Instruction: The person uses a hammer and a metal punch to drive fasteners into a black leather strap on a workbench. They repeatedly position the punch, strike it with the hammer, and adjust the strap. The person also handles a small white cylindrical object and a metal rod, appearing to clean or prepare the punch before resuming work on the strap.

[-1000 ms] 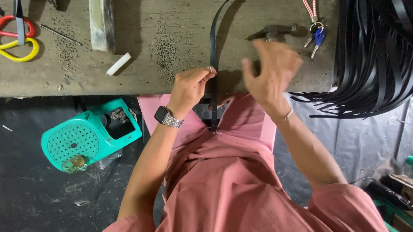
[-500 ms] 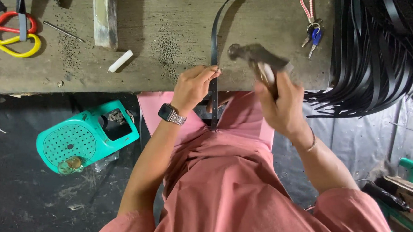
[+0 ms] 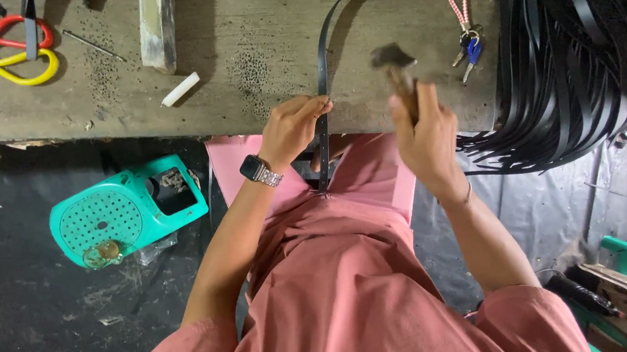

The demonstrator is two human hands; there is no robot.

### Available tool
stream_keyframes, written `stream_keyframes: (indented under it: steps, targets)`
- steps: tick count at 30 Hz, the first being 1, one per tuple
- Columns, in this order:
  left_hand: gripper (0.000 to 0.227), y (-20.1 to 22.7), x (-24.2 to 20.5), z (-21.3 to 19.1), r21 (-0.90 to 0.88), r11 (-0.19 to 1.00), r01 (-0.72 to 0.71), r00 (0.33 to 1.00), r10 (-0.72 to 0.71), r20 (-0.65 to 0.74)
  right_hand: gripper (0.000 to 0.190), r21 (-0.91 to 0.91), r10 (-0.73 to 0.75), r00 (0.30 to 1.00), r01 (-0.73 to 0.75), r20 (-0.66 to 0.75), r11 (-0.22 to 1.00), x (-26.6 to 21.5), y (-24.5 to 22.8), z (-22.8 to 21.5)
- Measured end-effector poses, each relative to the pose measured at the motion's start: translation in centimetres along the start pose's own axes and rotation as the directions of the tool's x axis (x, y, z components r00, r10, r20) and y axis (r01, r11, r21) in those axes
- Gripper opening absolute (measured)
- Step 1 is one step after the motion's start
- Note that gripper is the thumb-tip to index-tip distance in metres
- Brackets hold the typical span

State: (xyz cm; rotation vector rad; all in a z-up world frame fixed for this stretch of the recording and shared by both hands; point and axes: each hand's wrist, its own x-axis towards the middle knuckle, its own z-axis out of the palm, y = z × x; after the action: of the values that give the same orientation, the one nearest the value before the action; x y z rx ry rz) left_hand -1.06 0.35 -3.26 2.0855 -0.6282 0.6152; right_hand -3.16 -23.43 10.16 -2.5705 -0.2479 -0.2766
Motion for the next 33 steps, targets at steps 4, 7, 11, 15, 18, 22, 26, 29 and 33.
stream_keyframes:
  steps: [4,7,11,15,18,22,26,29,33]
  targets:
    - [0.018,1.2,1.2,-1.2,0.031,0.999,-0.021,1.000,0.021,0.004,0.034,-0.415,-0.181,0.968,0.094,-0.174,0.905,1.3,1.3,1.2]
    - [0.018,1.2,1.5,-1.3,0.034,0.999,-0.010,1.000,0.011,-0.005,0.048,-0.573,-0.214,0.967,0.097,-0.141,0.814,1.6,3.6,3.7]
    - [0.012,1.9,1.7,-1.6,0.037,0.999,0.029,0.999,-0.030,0.015,0.043,-0.468,-0.332,0.935,0.240,-0.124,0.850,1.7,5.6,7.8]
    - [0.019,1.5,1.5,-1.6,0.004,0.993,0.114,0.992,-0.114,0.060,0.052,0.117,-0.456,0.888,0.447,0.057,0.887,3.1,1.8,9.0]
    - [0.008,2.1,1.9,-1.7,-0.043,0.983,0.178,0.984,-0.177,0.035,0.044,0.116,-0.514,0.858,0.509,0.013,0.853,3.5,1.4,9.6]
    - [0.007,2.1,3.7,-2.8,-0.275,0.888,0.368,0.916,-0.397,-0.056,0.041,0.086,-0.502,0.865,0.499,0.012,0.862,2.8,1.3,9.8]
    - [0.027,1.9,6.0,-3.1,-0.632,0.684,0.365,0.826,-0.551,-0.119,0.050,0.084,-0.471,0.882,0.469,0.007,0.879,2.9,1.1,9.7]
    - [0.024,1.4,5.8,-2.7,-0.516,0.769,0.378,0.861,-0.497,-0.109,0.050,0.103,-0.467,0.884,0.463,0.018,0.880,3.0,0.8,9.3]
    - [0.016,1.5,5.6,-2.7,-0.298,0.873,0.385,0.901,-0.426,-0.085,0.046,0.124,-0.429,0.902,0.420,0.055,0.899,3.0,0.7,9.1]
